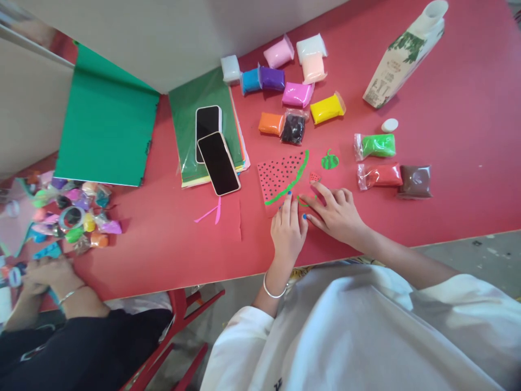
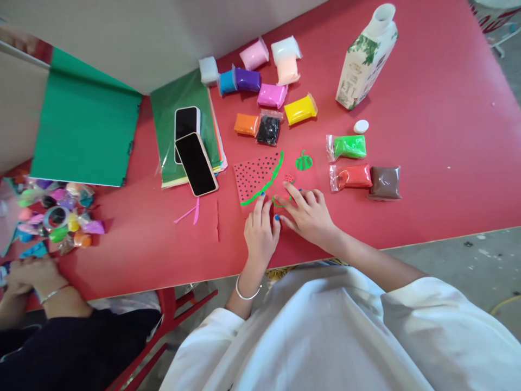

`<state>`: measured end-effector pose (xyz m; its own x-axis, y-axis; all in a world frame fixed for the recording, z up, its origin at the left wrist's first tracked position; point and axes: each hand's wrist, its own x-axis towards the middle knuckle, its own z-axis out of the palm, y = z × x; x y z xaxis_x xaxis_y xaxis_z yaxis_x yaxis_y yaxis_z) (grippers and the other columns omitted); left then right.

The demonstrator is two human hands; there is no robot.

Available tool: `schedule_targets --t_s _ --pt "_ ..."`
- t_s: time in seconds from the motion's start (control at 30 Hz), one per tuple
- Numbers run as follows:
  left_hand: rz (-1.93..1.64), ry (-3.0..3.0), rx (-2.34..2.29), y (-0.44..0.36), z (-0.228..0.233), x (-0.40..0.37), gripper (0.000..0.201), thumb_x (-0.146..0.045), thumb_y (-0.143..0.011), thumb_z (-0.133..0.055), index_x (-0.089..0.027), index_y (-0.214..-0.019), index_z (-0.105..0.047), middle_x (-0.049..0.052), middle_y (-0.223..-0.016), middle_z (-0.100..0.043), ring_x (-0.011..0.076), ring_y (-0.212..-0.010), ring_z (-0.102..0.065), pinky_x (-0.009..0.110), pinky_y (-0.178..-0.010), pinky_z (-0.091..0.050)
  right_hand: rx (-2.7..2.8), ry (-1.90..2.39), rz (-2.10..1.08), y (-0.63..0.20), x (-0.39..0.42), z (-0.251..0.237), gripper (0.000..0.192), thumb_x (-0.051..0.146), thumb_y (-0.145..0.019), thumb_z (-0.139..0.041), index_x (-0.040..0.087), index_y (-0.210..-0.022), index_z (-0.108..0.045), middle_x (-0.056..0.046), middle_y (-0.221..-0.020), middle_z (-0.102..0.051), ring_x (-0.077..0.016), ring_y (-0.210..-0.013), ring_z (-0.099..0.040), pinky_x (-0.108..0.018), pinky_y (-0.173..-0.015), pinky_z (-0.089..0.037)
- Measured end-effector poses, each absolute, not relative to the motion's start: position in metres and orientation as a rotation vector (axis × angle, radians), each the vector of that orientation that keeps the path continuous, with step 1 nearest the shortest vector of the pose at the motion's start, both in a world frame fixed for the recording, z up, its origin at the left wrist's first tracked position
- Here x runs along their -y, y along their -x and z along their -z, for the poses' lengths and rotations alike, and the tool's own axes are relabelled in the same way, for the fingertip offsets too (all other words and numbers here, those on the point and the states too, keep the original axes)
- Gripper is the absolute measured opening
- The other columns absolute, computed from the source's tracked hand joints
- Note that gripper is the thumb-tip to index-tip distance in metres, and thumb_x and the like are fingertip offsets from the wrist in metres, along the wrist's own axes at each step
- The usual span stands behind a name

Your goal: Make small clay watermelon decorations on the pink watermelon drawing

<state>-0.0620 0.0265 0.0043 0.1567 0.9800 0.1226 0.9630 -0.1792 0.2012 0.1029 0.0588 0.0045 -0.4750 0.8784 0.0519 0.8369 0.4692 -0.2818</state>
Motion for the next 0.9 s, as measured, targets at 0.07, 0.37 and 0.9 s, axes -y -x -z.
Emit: schedule_targets --t_s 0.07,0.37,0.9 --pt "-0.362 -2.332 -1.971 0.0617 -0.0040 -0.0269 0.043 -0.026 -0.094 -0.037 -0.013 -0.133 -0.049 0.012 -0.140 -0.052 0.0231 -0.104 -0.061 0.035 -0.089 -0.048 2.521 1.498 -0.293 -0.1020 -0.0581 -0.0047 0.047 0.046 -0.094 -0.040 0.031 -0.138 -0.046 -0.010 -0.150 -0.034 -0.0293 -0.101 -0.045 -0.049 -0.092 -0.032" --pt "-0.376 -2.353 -1.996 0.0627 -0.0016 -0.0269 0.041 -0.023 -0.092 -0.042 -0.014 -0.130 -0.053 0.011 -0.138 -0.054 0.0213 -0.102 -0.062 0.033 -0.088 -0.049 2.493 1.504 -0.166 -0.1003 -0.0569 -0.0024 0.045 0.046 -0.093 -0.044 0.030 -0.135 -0.050 -0.011 -0.148 -0.037 -0.0268 -0.099 -0.045 -0.044 -0.092 -0.031" --pt "-0.390 -2.358 -1.971 0.0639 -0.0009 -0.0257 0.040 -0.022 -0.091 -0.043 -0.015 -0.129 -0.053 0.011 -0.136 -0.055 0.0216 -0.107 -0.061 0.033 -0.090 -0.049 2.481 1.506 -0.153 -0.0995 -0.0565 0.0002 0.045 0.048 -0.093 -0.043 0.034 -0.136 -0.049 -0.008 -0.148 -0.037 -0.0271 -0.103 -0.044 -0.044 -0.094 -0.029"
